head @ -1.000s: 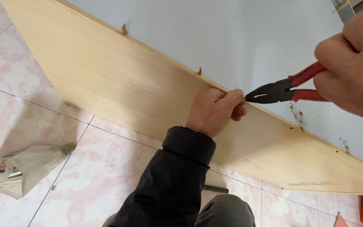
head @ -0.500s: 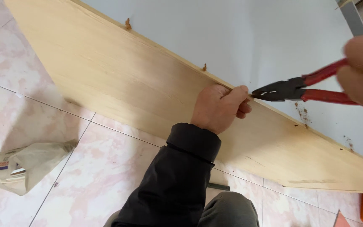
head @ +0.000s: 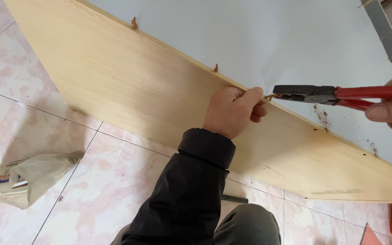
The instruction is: Repairing a wooden cabinet by removing old fasteners with pliers and hammering the back panel into place
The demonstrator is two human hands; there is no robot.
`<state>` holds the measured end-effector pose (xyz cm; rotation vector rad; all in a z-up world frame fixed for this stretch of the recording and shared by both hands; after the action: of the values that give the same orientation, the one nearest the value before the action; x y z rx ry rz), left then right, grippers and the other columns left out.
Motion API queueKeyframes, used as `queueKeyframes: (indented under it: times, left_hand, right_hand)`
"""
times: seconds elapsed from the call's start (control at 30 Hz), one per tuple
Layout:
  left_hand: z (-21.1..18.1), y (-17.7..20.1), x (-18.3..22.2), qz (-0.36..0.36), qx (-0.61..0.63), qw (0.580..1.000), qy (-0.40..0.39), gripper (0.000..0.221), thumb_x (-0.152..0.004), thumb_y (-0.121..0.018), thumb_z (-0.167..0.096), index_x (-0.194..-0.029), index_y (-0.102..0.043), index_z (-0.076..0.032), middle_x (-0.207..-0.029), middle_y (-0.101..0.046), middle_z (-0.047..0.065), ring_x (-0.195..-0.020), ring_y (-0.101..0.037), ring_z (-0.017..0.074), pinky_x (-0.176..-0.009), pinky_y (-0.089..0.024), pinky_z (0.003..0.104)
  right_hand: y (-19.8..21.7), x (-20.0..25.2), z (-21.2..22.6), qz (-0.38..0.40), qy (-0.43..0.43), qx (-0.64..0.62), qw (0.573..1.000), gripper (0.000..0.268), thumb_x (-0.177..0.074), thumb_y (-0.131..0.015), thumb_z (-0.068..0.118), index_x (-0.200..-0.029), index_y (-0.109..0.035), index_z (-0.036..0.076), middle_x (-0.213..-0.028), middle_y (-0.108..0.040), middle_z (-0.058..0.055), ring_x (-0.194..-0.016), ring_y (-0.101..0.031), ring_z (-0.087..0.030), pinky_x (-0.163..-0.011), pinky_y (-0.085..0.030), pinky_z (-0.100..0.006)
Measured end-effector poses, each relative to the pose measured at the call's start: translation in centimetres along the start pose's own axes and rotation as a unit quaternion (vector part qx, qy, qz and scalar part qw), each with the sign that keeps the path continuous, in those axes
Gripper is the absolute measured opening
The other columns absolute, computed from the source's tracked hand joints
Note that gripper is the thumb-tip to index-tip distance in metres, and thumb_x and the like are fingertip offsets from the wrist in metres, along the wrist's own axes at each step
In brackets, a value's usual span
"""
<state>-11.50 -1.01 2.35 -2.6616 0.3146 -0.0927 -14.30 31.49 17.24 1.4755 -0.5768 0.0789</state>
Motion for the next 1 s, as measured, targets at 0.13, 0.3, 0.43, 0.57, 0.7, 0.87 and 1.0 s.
queueKeyframes:
  times: [0.13, 0.3, 0.43, 0.57, 0.7, 0.87, 1.0]
  left_hand:
    - [-0.3, 0.0, 0.1, 0.022, -0.007, 1.0, -0.001, 0.032, -0.089, -0.06, -0.029, -0.08, -0.074, -0.002, -0.071, -0.071, 0.013, -0.069, -0.073, 0.0197, -0.073, -0.062, 0.032]
    - [0.1, -0.1, -0.3, 0.036, -0.021, 0.999, 0.002, 0.032, -0.089, -0.06, -0.032, -0.078, -0.075, -0.005, -0.07, -0.072, 0.011, -0.068, -0.073, 0.0175, -0.072, -0.062, 0.031]
    - [0.0, -0.2, -0.2, 0.033, -0.023, 0.999, 0.004, 0.028, -0.086, -0.062, -0.031, -0.076, -0.075, -0.008, -0.07, -0.072, 0.009, -0.069, -0.074, 0.0154, -0.074, -0.061, 0.03]
    - [0.1, 0.0, 0.2, 0.013, 0.01, 1.0, 0.021, 0.027, -0.087, -0.062, -0.026, -0.08, -0.075, -0.004, -0.072, -0.072, 0.013, -0.07, -0.074, 0.0184, -0.075, -0.062, 0.031]
    - [-0.9, 0.2, 0.9, -0.022, 0.124, 0.992, 0.018, 0.031, -0.087, -0.062, -0.015, -0.076, -0.07, 0.012, -0.062, -0.065, 0.014, -0.054, -0.057, 0.0184, -0.055, -0.052, 0.029]
    - [-1.3, 0.3, 0.9, -0.013, 0.075, 0.997, 0.009, 0.034, -0.088, -0.062, -0.019, -0.068, -0.07, 0.008, -0.061, -0.067, 0.013, -0.051, -0.06, 0.0185, -0.055, -0.055, 0.029]
    - [-0.9, 0.0, 0.9, -0.001, 0.107, 0.994, 0.023, 0.033, -0.087, -0.061, -0.018, -0.069, -0.067, 0.01, -0.064, -0.066, 0.013, -0.057, -0.059, 0.0194, -0.061, -0.055, 0.03]
  right_hand:
    - [0.3, 3.2, 6.2, -0.023, -0.052, 0.164, 0.985, 0.029, -0.09, -0.082, 0.018, -0.096, -0.091, -0.008, -0.055, -0.076, -0.032, -0.043, -0.07, -0.041, -0.047, -0.06, -0.042]
    - [1.2, -2.5, 1.4, 0.006, 0.026, 0.465, 0.885, 0.038, -0.078, -0.067, 0.064, -0.08, -0.091, 0.034, -0.053, -0.089, 0.012, -0.04, -0.08, 0.001, -0.045, -0.07, -0.004]
    - [1.6, -2.5, 0.7, -0.023, 0.073, 0.303, 0.95, 0.037, -0.069, -0.079, 0.047, -0.068, -0.089, 0.012, -0.048, -0.084, -0.009, -0.041, -0.078, -0.022, -0.051, -0.065, -0.027]
    - [2.3, -1.8, 0.9, -0.063, 0.132, 0.075, 0.986, 0.047, -0.058, -0.098, 0.027, -0.052, -0.09, -0.019, -0.042, -0.081, -0.038, -0.043, -0.08, -0.053, -0.059, -0.063, -0.057]
    - [0.8, 3.7, 10.2, -0.075, -0.001, 0.519, 0.851, 0.028, -0.085, -0.066, 0.062, -0.098, -0.078, 0.04, -0.06, -0.085, 0.013, -0.048, -0.078, 0.002, -0.055, -0.065, -0.005]
    - [0.6, 3.8, 11.4, -0.086, 0.024, 0.445, 0.891, 0.033, -0.083, -0.068, 0.056, -0.099, -0.08, 0.03, -0.062, -0.086, 0.004, -0.048, -0.08, -0.007, -0.054, -0.068, -0.012]
    - [0.6, 0.4, 3.2, -0.097, 0.039, 0.381, 0.919, 0.037, -0.081, -0.07, 0.051, -0.099, -0.082, 0.021, -0.063, -0.087, -0.004, -0.047, -0.082, -0.014, -0.052, -0.069, -0.018]
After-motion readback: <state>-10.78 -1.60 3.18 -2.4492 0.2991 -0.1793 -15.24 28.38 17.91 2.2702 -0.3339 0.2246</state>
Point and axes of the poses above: each hand's wrist, its own x-axis away from the middle knuckle, its own y-axis out of the back of the hand, z = x × y, the point moved 10 cm from there along -x, towards the middle knuckle
